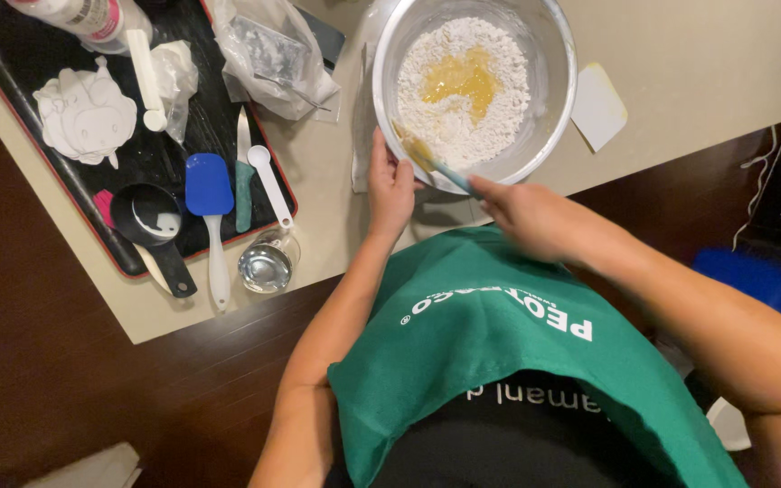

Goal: The person mixes ingredients in a bowl with a spatula, then opens a packet and pours its contents into the mixture before continuing to stir the batter.

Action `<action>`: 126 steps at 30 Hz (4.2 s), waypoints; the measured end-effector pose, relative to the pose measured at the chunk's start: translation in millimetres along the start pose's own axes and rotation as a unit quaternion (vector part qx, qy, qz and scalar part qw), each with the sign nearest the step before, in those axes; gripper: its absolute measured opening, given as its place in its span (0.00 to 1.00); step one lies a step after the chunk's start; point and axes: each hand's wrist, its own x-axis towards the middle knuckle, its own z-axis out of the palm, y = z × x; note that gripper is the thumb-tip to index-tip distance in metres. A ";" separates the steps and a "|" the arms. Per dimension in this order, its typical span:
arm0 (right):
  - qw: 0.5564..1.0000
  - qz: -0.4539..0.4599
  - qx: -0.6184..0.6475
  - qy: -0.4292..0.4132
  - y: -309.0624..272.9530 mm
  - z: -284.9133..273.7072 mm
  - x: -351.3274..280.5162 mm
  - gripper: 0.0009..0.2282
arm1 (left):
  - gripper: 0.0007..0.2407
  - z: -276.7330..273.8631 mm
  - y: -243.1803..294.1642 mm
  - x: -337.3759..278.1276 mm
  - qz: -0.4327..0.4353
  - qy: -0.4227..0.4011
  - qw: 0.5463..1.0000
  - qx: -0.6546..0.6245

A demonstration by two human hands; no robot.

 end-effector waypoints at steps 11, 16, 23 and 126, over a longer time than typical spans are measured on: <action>0.884 0.095 -0.443 -0.114 65.3 -84.9 -14.9 0.34 | 0.28 -10.6 -4.4 2.4 -0.014 -0.002 1.000 -0.012; 0.849 0.182 -0.495 -0.020 60.2 -126.6 15.9 0.22 | 0.29 -13.9 -9.0 7.3 -0.019 0.005 1.000 0.018; 0.829 -0.034 -0.522 0.195 40.0 -135.8 -1.4 0.11 | 0.28 -2.6 48.9 5.1 0.138 0.073 0.945 0.288; 0.921 0.070 -0.361 0.125 121.7 -68.0 26.8 0.18 | 0.32 -19.2 -0.6 10.8 -0.013 -0.022 0.999 0.047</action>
